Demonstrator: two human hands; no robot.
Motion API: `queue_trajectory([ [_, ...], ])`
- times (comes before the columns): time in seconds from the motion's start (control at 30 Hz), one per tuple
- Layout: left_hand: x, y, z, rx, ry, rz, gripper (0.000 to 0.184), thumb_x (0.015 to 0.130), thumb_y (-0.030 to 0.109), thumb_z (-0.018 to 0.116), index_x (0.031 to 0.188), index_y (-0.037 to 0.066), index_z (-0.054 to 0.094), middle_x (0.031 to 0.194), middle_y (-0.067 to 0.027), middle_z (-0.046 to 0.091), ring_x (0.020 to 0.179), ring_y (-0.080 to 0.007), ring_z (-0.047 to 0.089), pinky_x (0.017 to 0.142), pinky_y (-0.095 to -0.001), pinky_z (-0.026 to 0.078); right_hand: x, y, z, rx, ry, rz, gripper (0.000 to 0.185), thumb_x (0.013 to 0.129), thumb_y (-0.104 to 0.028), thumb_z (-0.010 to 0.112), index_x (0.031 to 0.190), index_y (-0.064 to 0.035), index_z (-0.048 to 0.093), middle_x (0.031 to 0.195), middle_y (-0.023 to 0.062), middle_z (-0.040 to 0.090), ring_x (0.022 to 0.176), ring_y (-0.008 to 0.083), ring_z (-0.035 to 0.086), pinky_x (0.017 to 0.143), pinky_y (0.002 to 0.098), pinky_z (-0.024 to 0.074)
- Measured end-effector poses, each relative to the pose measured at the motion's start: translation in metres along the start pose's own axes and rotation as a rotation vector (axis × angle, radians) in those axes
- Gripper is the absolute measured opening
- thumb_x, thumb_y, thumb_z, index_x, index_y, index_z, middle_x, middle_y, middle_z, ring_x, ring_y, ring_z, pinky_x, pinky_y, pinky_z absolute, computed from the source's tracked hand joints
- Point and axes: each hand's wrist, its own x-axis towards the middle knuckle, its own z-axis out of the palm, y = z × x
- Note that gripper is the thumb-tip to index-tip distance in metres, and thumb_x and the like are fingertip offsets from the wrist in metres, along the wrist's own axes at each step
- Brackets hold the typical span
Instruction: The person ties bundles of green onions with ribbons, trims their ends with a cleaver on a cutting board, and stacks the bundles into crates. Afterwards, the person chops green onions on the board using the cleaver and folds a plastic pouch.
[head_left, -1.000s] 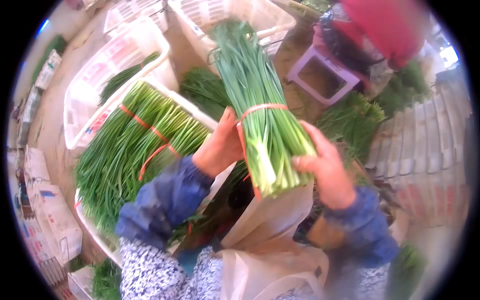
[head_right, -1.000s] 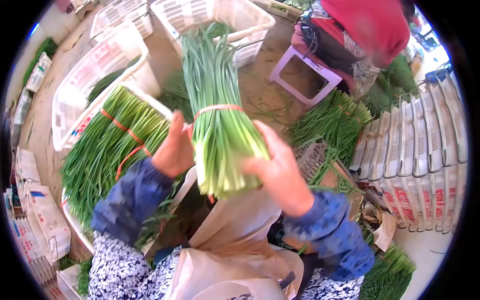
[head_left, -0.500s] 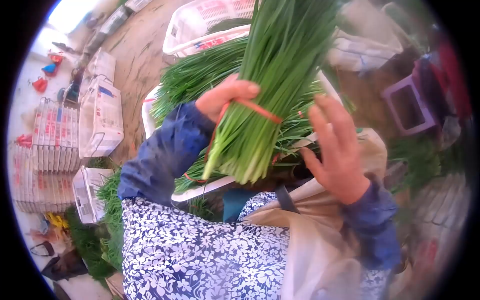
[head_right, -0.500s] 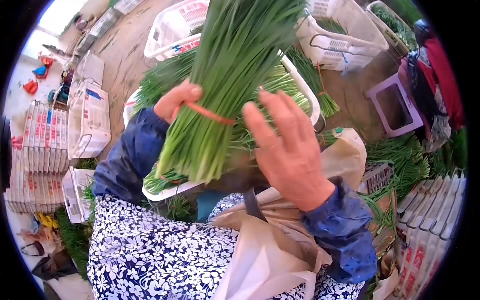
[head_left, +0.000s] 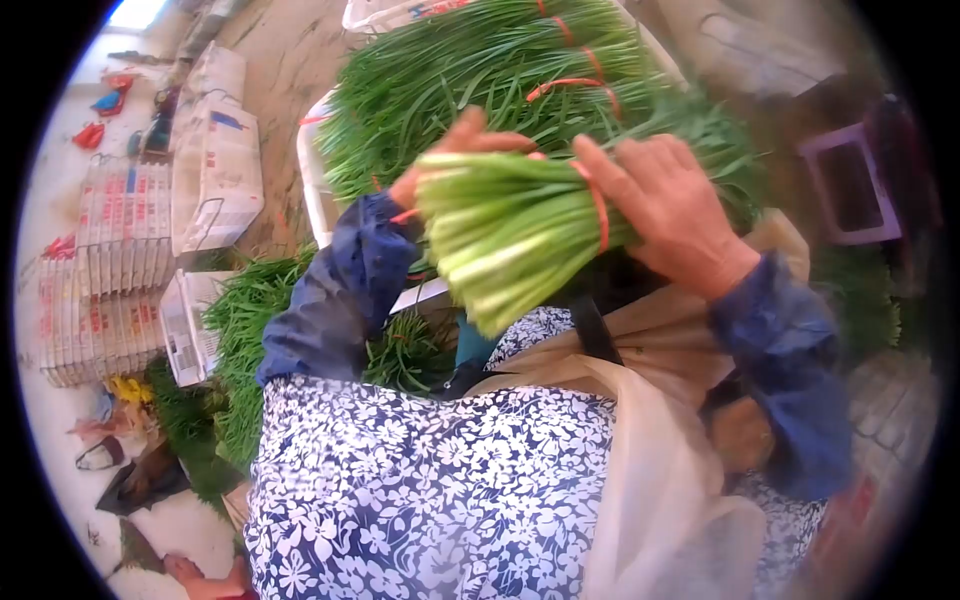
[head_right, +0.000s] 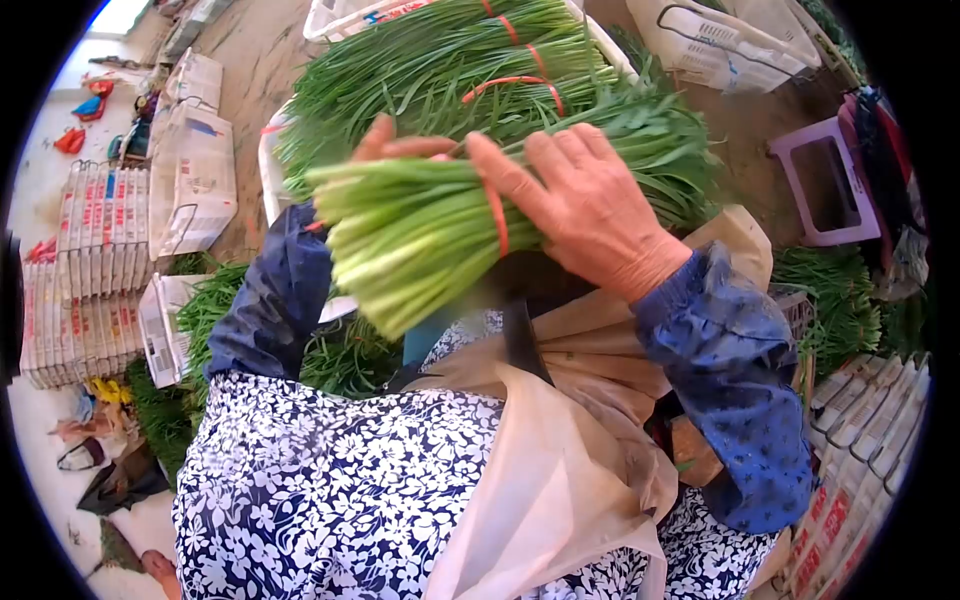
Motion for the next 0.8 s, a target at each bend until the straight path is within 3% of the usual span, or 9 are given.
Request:
queue_trajectory([
  [0.1, -0.015, 0.002, -0.080, 0.510, 0.503, 0.494, 0.055, 0.097, 0.045, 0.050, 0.127, -0.001, 0.052, 0.115, -0.0186, 0.064, 0.109, -0.0275, 0.062, 0.096, -0.0402, 0.051, -0.001, 0.021, -0.004, 0.004, -0.025, 0.043, 0.083, 0.066, -0.006, 0.071, 0.143, -0.0096, 0.040, 0.097, 0.0113, 0.054, 0.090, 0.0294, 0.054, 0.082, 0.0409, 0.0431],
  [0.2, -0.052, -0.025, -0.136, 0.604, 0.829, 0.459, 0.051, 0.093, 0.041, 0.058, 0.122, -0.002, 0.057, 0.103, -0.0198, 0.067, 0.094, -0.0301, 0.064, 0.082, -0.0387, 0.053, 0.006, 0.041, -0.015, 0.008, -0.018, 0.078, 0.095, 0.054, 0.000, 0.075, 0.142, -0.0124, 0.042, 0.097, 0.0118, 0.055, 0.093, 0.0319, 0.055, 0.080, 0.0415, 0.0430],
  [0.23, -0.061, -0.046, -0.163, 0.975, 0.865, 0.538, 0.048, 0.092, 0.039, 0.058, 0.117, -0.002, 0.060, 0.101, -0.0195, 0.068, 0.093, -0.0309, 0.064, 0.082, -0.0394, 0.051, 0.007, 0.049, -0.016, -0.010, -0.049, 0.085, 0.094, 0.055, 0.001, 0.074, 0.142, -0.0136, 0.042, 0.097, 0.0115, 0.055, 0.093, 0.0319, 0.055, 0.080, 0.0416, 0.0432],
  [0.27, -0.069, -0.060, -0.179, 1.350, 0.869, 0.602, 0.046, 0.092, 0.038, 0.058, 0.113, -0.002, 0.062, 0.099, -0.0192, 0.068, 0.092, -0.0317, 0.064, 0.082, -0.0401, 0.050, 0.009, 0.056, -0.015, -0.018, -0.057, 0.088, 0.093, 0.056, 0.002, 0.073, 0.142, -0.0149, 0.043, 0.096, 0.0114, 0.055, 0.093, 0.0318, 0.055, 0.080, 0.0415, 0.0433],
  [0.33, -0.078, -0.072, -0.187, 1.396, 0.897, 0.586, 0.044, 0.092, 0.037, 0.056, 0.109, -0.002, 0.064, 0.099, -0.0199, 0.067, 0.092, -0.0333, 0.064, 0.083, -0.0403, 0.049, 0.017, 0.065, -0.006, -0.028, -0.002, 0.080, 0.091, 0.057, 0.004, 0.069, 0.141, -0.0194, 0.044, 0.094, 0.0109, 0.055, 0.090, 0.0313, 0.055, 0.079, 0.0412, 0.0434],
  [0.53, -0.077, -0.072, -0.166, 1.492, 0.725, 0.465, 0.044, 0.095, 0.039, 0.049, 0.111, 0.000, 0.064, 0.101, -0.0226, 0.065, 0.097, -0.0357, 0.059, 0.084, -0.0428, 0.045, 0.072, 0.088, -0.013, -0.008, -0.207, 0.289, 0.062, 0.061, -0.002, 0.066, 0.122, -0.0036, 0.057, 0.107, 0.0201, 0.062, 0.103, 0.0411, 0.057, 0.085, 0.0464, 0.0454],
  [0.6, -0.086, -0.086, -0.166, 1.646, 0.625, 0.546, 0.051, 0.087, 0.042, 0.059, 0.119, 0.002, 0.060, 0.103, -0.0186, 0.065, 0.095, -0.0325, 0.059, 0.082, -0.0425, 0.043, 0.096, 0.085, -0.008, 0.072, -0.252, 0.316, 0.061, 0.063, -0.003, 0.064, 0.123, -0.0030, 0.056, 0.107, 0.0199, 0.062, 0.104, 0.0391, 0.057, 0.087, 0.0454, 0.0451],
  [0.7, -0.092, -0.083, -0.097, 1.792, 0.540, 0.625, 0.069, 0.073, 0.043, 0.073, 0.126, 0.004, 0.054, 0.101, -0.0127, 0.064, 0.092, -0.0310, 0.058, 0.080, -0.0418, 0.042, 0.124, 0.064, -0.031, -0.242, -0.073, -0.226, 0.058, 0.063, -0.008, 0.065, 0.120, -0.0020, 0.056, 0.103, 0.0186, 0.061, 0.099, 0.0349, 0.058, 0.084, 0.0417, 0.0448],
  [0.8, -0.090, -0.080, -0.095, 1.754, 0.530, 0.613, 0.083, 0.059, 0.039, 0.082, 0.127, 0.003, 0.052, 0.099, -0.0112, 0.060, 0.091, -0.0313, 0.057, 0.079, -0.0424, 0.041, 0.138, 0.025, -0.026, -0.137, -0.290, 0.119, 0.072, 0.068, -0.018, 0.074, 0.135, -0.0069, 0.050, 0.112, 0.0180, 0.056, 0.109, 0.0373, 0.053, 0.095, 0.0453, 0.0420],
])
